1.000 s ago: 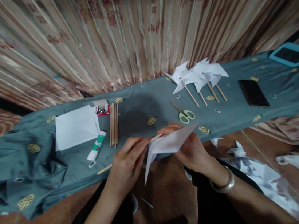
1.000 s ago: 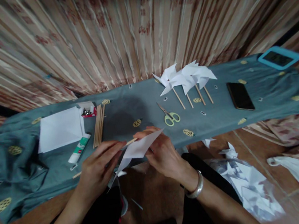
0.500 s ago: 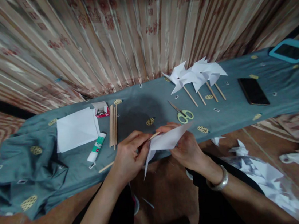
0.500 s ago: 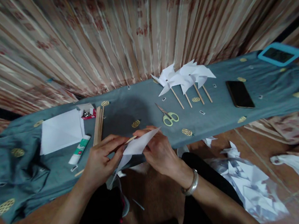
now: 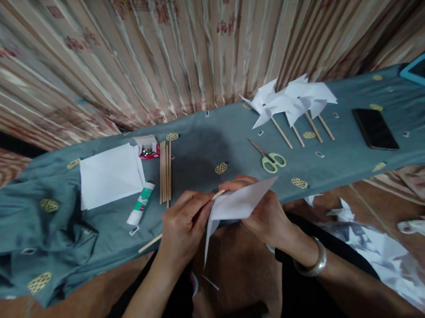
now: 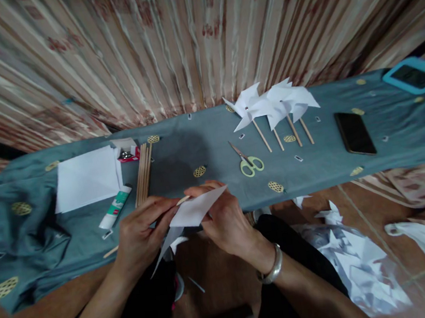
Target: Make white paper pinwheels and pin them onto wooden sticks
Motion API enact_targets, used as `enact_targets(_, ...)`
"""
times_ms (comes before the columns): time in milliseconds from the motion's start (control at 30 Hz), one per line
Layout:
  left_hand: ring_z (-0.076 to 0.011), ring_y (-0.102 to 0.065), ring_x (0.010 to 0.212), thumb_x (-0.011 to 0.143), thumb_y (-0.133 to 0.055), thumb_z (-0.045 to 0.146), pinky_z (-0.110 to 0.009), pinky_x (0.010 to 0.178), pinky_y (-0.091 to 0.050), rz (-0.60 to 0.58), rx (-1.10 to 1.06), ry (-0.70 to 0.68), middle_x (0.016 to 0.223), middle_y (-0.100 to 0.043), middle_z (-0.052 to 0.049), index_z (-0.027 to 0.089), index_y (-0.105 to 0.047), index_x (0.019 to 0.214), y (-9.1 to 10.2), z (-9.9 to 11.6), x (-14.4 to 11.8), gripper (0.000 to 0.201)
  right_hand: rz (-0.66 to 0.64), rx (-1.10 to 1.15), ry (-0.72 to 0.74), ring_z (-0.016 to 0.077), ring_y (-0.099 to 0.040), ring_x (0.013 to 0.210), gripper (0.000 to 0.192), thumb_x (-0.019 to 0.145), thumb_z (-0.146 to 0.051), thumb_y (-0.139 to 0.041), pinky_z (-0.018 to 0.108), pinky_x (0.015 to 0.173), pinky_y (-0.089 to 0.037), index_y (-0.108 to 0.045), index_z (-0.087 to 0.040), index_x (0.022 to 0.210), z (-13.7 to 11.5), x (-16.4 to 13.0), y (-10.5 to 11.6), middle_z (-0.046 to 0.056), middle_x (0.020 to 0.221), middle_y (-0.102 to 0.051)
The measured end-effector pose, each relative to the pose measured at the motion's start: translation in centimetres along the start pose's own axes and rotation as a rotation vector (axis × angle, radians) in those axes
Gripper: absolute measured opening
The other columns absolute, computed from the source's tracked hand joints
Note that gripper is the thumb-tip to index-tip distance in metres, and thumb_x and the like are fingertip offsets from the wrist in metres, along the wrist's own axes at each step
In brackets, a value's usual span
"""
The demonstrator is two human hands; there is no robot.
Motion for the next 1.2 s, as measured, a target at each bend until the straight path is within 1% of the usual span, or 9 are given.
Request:
enact_targets(133,-0.0119,-0.067,0.074,0.090,-0.058,0.013,-0.019,0.067,-0.053,0.059,0.013,0.013,0.081,-0.071,-0.005,0.013,-0.073,0.093,0.2,-0.1,-0.1,0.015,0.050,0.023,-0.048,0.0228,-0.066,0.102,0.029,0.083,-0.016,-0.054,0.044,0.092,-0.055,-0.062,-0.022,0.111,-0.1,0.2,0.1,0.006,0.105,-0.072)
enact_targets(267,-0.0116,-0.067,0.074,0.090,-0.059,0.013,-0.019,0.068,-0.053,0.078,0.031,0.027,0.082,-0.071,-0.004,0.014,-0.072,0.092,0.3,-0.2,0.0,0.013,0.086,0.088,-0.108,0.0222,-0.066,0.101,0.023,0.082,-0.016,-0.058,0.043,0.092,-0.054,-0.062,-0.023,0.105,0.1,0.4,0.1,0.005,0.101,-0.071)
enact_targets(367,-0.0114,-0.067,0.074,0.089,-0.061,0.013,-0.019,0.068,-0.053,0.097,0.028,0.018,0.082,-0.071,-0.004,0.013,-0.072,0.092,0.3,-0.2,0.2,0.012,0.098,0.148,-0.100,0.0222,-0.065,0.101,0.023,0.082,-0.017,-0.059,0.045,0.095,-0.052,-0.061,-0.024,0.104,0.3,0.4,-0.1,0.005,0.101,-0.071)
enact_targets(567,-0.0108,-0.067,0.074,0.088,-0.061,0.012,-0.018,0.069,-0.053,0.120,0.013,0.017,0.081,-0.071,-0.005,0.012,-0.072,0.091,0.4,-0.3,0.2,0.011,0.103,0.154,-0.104,0.0223,-0.065,0.102,0.028,0.080,-0.013,-0.061,0.043,0.092,-0.053,-0.061,-0.025,0.105,0.5,0.3,-0.5,0.004,0.104,-0.071)
enact_targets(767,-0.0118,-0.068,0.076,0.088,-0.061,0.012,-0.020,0.070,-0.054,0.127,-0.007,0.033,0.082,-0.072,-0.004,0.014,-0.072,0.090,0.4,-0.4,0.1,0.011,0.159,0.192,-0.066,0.0225,-0.065,0.099,0.023,0.080,-0.018,-0.066,0.043,0.090,-0.052,-0.060,-0.028,0.100,0.4,0.4,-0.8,0.002,0.100,-0.070)
enact_targets(900,-0.0118,-0.068,0.075,0.088,-0.061,0.012,-0.020,0.070,-0.054,0.134,-0.027,0.025,0.081,-0.072,-0.004,0.013,-0.072,0.090,0.4,-0.4,0.2,0.012,0.109,0.146,0.006,0.0216,-0.065,0.098,0.019,0.083,-0.023,-0.066,0.042,0.090,-0.051,-0.059,-0.028,0.100,-0.2,0.8,-0.6,0.001,0.102,-0.071)
enact_targets(1000,-0.0120,-0.068,0.072,0.089,-0.060,0.013,-0.020,0.068,-0.054,0.133,-0.038,0.030,0.079,-0.071,-0.004,0.014,-0.073,0.088,0.4,-0.4,0.2,0.013,0.078,0.095,0.035,0.0220,-0.064,0.103,0.017,0.084,-0.023,-0.065,0.043,0.092,-0.050,-0.060,-0.026,0.100,-0.6,1.0,-0.2,0.003,0.107,-0.070)
enact_targets(1100,-0.0116,-0.067,0.071,0.088,-0.061,0.013,-0.019,0.067,-0.053,0.125,-0.055,0.050,0.079,-0.071,-0.004,0.014,-0.073,0.088,0.4,-0.5,0.2,0.013,0.044,0.078,0.014,0.0232,-0.062,0.110,0.016,0.085,-0.023,-0.064,0.044,0.094,-0.050,-0.061,-0.025,0.100,-0.8,1.1,0.0,0.005,0.113,-0.068)
enact_targets(1200,-0.0111,-0.067,0.072,0.087,-0.062,0.012,-0.018,0.068,-0.053,0.111,-0.081,0.077,0.080,-0.072,-0.004,0.014,-0.074,0.091,0.4,-0.6,0.2,0.012,0.056,0.068,-0.023,0.0236,-0.060,0.114,0.013,0.085,-0.021,-0.065,0.045,0.096,-0.050,-0.063,-0.025,0.097,-0.7,1.2,0.0,0.006,0.118,-0.066)
Point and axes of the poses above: each hand's wrist, its own x-axis towards the middle knuckle, its own y-axis out of the back of the hand, z = x × y, the point moved 4 cm from there along x, towards the middle knuckle
